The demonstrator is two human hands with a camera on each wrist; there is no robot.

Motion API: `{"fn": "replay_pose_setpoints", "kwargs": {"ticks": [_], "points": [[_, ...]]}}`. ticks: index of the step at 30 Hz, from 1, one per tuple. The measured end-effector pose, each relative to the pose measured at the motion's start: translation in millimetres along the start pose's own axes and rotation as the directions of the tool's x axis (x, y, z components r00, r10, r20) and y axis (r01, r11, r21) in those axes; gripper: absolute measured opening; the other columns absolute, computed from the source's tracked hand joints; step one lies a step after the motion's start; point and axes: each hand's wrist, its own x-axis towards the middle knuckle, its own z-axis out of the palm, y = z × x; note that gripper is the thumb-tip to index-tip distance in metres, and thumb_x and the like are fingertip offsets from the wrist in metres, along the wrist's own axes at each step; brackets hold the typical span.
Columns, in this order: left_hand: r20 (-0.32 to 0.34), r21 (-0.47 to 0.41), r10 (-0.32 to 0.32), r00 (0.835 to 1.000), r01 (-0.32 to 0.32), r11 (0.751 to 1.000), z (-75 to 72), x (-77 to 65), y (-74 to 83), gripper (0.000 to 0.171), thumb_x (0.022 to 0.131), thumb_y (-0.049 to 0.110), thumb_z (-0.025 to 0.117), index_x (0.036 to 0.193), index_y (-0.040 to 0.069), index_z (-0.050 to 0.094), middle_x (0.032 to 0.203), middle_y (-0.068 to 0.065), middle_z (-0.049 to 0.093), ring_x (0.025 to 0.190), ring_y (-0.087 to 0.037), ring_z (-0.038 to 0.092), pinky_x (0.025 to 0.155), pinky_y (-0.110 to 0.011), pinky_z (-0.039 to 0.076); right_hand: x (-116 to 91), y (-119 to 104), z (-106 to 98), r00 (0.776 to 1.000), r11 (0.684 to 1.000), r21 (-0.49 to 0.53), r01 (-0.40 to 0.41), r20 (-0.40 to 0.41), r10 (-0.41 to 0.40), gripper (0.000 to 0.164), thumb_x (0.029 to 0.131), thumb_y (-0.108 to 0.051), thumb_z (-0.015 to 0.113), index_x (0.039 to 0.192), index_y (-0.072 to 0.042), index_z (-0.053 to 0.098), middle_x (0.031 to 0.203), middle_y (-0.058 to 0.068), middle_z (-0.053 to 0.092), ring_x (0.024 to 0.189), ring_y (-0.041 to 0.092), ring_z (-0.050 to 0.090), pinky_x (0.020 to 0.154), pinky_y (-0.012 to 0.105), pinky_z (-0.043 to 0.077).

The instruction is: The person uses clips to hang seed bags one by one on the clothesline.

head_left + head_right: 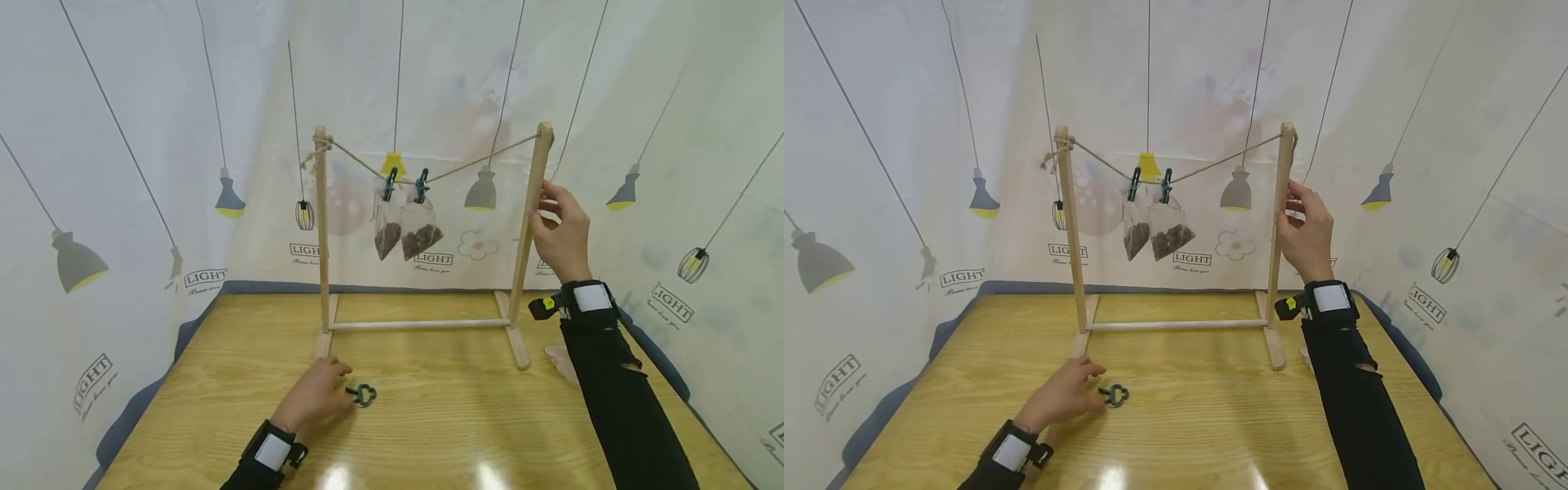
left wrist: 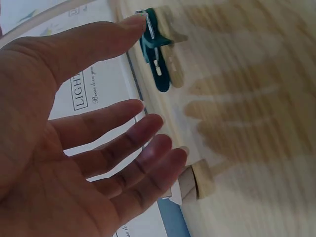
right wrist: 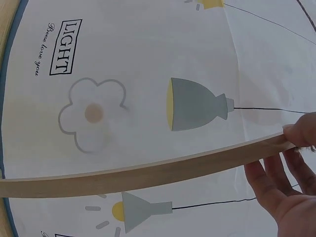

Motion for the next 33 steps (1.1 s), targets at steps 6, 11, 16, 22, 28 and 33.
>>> {"fn": "replay_pose_setpoints", "kwargs": {"ticks": [6,11,16,22,28,33], "points": [[0.013,0.005,0.012,1.0,-0.012,1.0,2.6,-0.4,-0.6,0.051,0.077,0.021,0.089,0.119,-0.002,0.071,0.108,-0.008,0.06,0.098,-0.022,0.057,0.085,-0.044,0.056,6.1,25.4,2.6,1.0,1.0,-0.012,-0.002,-0.017,0.002,0.047,0.098,0.005,0.06,0.145,-0.003,0.056,0.132,0.023,0.061,0.114,0.037,0.065,0.086,0.004,0.052],[0.017,-0.012,0.0,1.0,0.0,1.0,2.9,-0.5,-1.7,0.035,0.083,0.02,0.085,0.112,0.003,0.074,0.107,-0.004,0.06,0.098,-0.019,0.059,0.086,-0.043,0.057,6.7,29.1,1.8,1.0,1.0,0.0,-0.007,-0.013,0.007,0.048,0.098,0.0,0.062,0.145,-0.01,0.057,0.133,0.016,0.062,0.113,0.03,0.066,0.086,0.006,0.054],[0.026,-0.034,0.017,1.0,-0.016,0.999,5.3,-0.3,-4.4,0.028,0.083,0.016,0.083,0.106,0.004,0.073,0.104,-0.004,0.06,0.096,-0.019,0.059,0.083,-0.04,0.057,4.3,29.6,2.5,1.0,1.0,0.015,-0.008,-0.003,0.008,0.048,0.098,-0.001,0.062,0.145,-0.013,0.058,0.133,0.015,0.062,0.113,0.026,0.066,0.086,0.006,0.054],[-0.012,-0.083,0.046,0.999,-0.047,0.995,6.6,1.8,-7.2,0.027,0.082,0.011,0.081,0.105,0.002,0.072,0.099,-0.004,0.063,0.091,-0.018,0.059,0.076,-0.033,0.056,3.1,31.2,3.8,1.0,1.0,0.024,-0.005,0.0,0.005,0.048,0.099,-0.002,0.062,0.146,-0.013,0.057,0.133,0.016,0.062,0.113,0.021,0.065,0.088,0.007,0.054],[-0.061,-0.103,0.087,0.994,-0.093,0.99,3.0,5.3,-3.5,0.028,0.083,0.013,0.081,0.107,0.002,0.072,0.099,-0.007,0.067,0.087,-0.017,0.059,0.071,-0.027,0.053,3.6,31.3,3.1,1.0,1.0,0.012,0.012,-0.007,-0.012,0.05,0.098,-0.001,0.063,0.146,-0.012,0.057,0.133,0.016,0.062,0.112,0.023,0.066,0.085,0.004,0.053],[-0.077,-0.136,0.115,0.99,-0.124,0.983,-6.0,7.3,5.7,0.028,0.084,0.013,0.082,0.108,0.002,0.072,0.103,-0.011,0.069,0.089,-0.019,0.063,0.072,-0.027,0.056,4.5,31.5,2.9,1.0,1.0,0.019,0.009,-0.01,-0.008,0.05,0.097,0.0,0.064,0.146,-0.011,0.057,0.133,0.017,0.062,0.112,0.027,0.065,0.084,0.003,0.052]]}}
